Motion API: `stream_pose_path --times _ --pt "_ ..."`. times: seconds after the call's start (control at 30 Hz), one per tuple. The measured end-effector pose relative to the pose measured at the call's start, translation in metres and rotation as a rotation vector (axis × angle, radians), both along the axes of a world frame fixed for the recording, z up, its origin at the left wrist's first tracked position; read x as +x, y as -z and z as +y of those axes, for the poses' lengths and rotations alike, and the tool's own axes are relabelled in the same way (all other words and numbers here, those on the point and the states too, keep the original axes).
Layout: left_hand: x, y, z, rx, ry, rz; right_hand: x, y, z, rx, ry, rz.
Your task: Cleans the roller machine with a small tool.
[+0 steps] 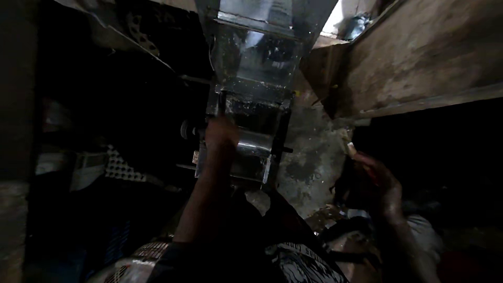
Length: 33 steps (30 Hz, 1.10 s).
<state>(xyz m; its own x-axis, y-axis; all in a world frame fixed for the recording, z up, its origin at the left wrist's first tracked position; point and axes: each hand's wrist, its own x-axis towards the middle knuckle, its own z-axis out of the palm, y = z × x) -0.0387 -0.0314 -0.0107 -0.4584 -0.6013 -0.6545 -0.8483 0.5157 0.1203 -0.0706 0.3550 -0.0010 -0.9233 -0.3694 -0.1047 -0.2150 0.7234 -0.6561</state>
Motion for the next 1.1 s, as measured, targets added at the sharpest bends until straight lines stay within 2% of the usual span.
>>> stream_pose_path --times 0.1,0.17,0.2,0.3,0.4,0.47,0.5,0.6,0.67,0.7,0.77,0.83,0.9,0.97,1.03,1.07,1.1 --pt "-0.005 -0.003 0.062 0.029 0.239 0.060 0.000 0.008 0.008 0.006 0.019 -0.016" --pt "-0.012 -0.001 0.104 0.129 0.318 0.130 0.003 0.007 0.006 -0.020 0.045 -0.057" --pt "-0.017 0.002 0.108 0.157 0.342 0.111 0.003 0.006 0.006 -0.037 0.050 -0.072" --pt "-0.017 0.006 0.058 0.084 0.367 0.008 0.003 0.009 0.014 -0.042 0.035 -0.080" --pt "-0.010 -0.006 0.007 -0.142 0.212 -0.118 0.002 0.015 0.025 0.031 0.029 -0.086" --pt "-0.017 -0.011 0.014 -0.157 0.176 -0.140 0.001 0.016 0.021 0.041 0.054 -0.118" --pt "-0.021 -0.013 0.033 -0.134 0.234 -0.115 0.001 0.015 0.016 0.025 0.068 -0.144" --pt "-0.014 -0.031 0.102 0.179 0.513 0.120 0.000 0.017 0.006 -0.035 0.051 -0.148" --pt "-0.011 -0.037 0.123 0.437 0.675 0.197 -0.002 0.018 0.002 -0.047 0.019 -0.116" --pt "-0.011 -0.036 0.121 0.495 0.724 0.208 -0.002 0.018 0.002 -0.039 0.011 -0.107" --pt "-0.018 -0.023 0.097 0.426 0.711 0.162 -0.005 0.016 0.001 -0.026 0.015 -0.098" --pt "-0.020 -0.012 0.055 0.197 0.639 0.055 -0.010 0.014 -0.003 -0.038 0.027 -0.104" --pt "-0.020 -0.017 0.013 -0.013 0.508 -0.052 -0.016 0.014 -0.015 -0.063 0.016 -0.132" --pt "-0.013 -0.025 -0.014 -0.103 0.428 -0.109 -0.019 0.014 -0.038 -0.070 -0.081 -0.108" --pt "0.006 -0.030 -0.032 -0.074 0.473 0.015 -0.031 0.016 -0.075 -0.074 -0.268 -0.029" --pt "0.026 -0.021 -0.038 -0.043 0.496 0.148 -0.037 0.017 -0.091 -0.074 -0.353 -0.012" --pt "0.050 0.003 -0.046 -0.062 0.547 0.294 -0.040 0.014 -0.104 -0.050 -0.408 -0.019"
